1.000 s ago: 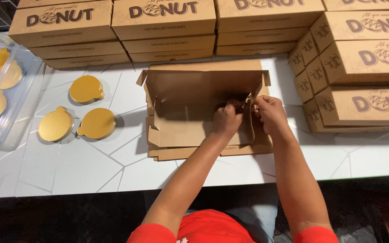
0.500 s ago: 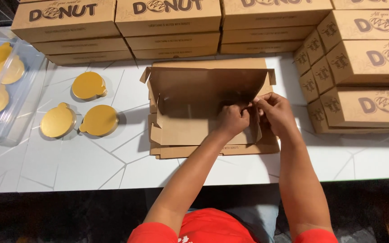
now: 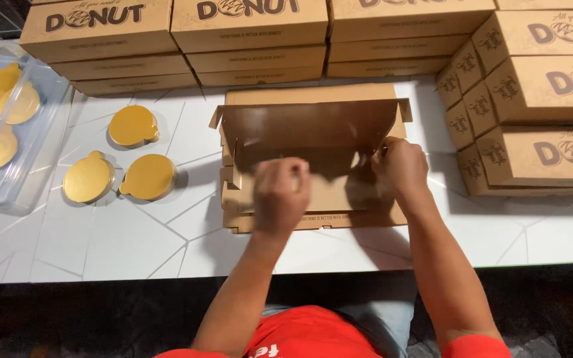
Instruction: Assembling a cardboard donut box by folding along creases and tucking in flaps.
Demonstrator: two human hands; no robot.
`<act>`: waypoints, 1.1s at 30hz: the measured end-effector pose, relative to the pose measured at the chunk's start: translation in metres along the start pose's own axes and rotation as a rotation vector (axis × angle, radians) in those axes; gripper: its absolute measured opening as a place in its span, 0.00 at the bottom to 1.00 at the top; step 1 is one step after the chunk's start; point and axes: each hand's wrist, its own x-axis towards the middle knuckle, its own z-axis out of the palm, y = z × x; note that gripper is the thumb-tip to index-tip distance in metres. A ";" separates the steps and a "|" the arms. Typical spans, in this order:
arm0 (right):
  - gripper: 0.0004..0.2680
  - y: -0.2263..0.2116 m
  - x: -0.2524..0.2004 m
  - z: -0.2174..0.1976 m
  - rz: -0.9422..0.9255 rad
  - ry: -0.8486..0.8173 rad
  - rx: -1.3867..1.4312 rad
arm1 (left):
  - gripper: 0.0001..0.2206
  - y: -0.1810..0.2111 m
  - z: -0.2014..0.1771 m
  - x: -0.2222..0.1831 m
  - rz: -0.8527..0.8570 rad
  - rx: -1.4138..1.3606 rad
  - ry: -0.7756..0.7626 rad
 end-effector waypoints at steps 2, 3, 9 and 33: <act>0.08 -0.019 -0.010 -0.020 0.010 0.019 0.011 | 0.11 -0.022 -0.035 0.001 -0.134 0.170 0.006; 0.07 -0.031 -0.015 -0.030 0.009 0.037 0.019 | 0.21 -0.035 -0.055 0.000 -0.272 0.346 0.020; 0.06 -0.038 -0.021 -0.028 0.007 0.058 -0.030 | 0.09 -0.127 -0.020 0.005 -0.619 0.356 -0.568; 0.06 -0.020 -0.003 -0.009 -0.035 0.116 -0.086 | 0.07 -0.130 -0.017 0.016 -0.738 0.262 -0.552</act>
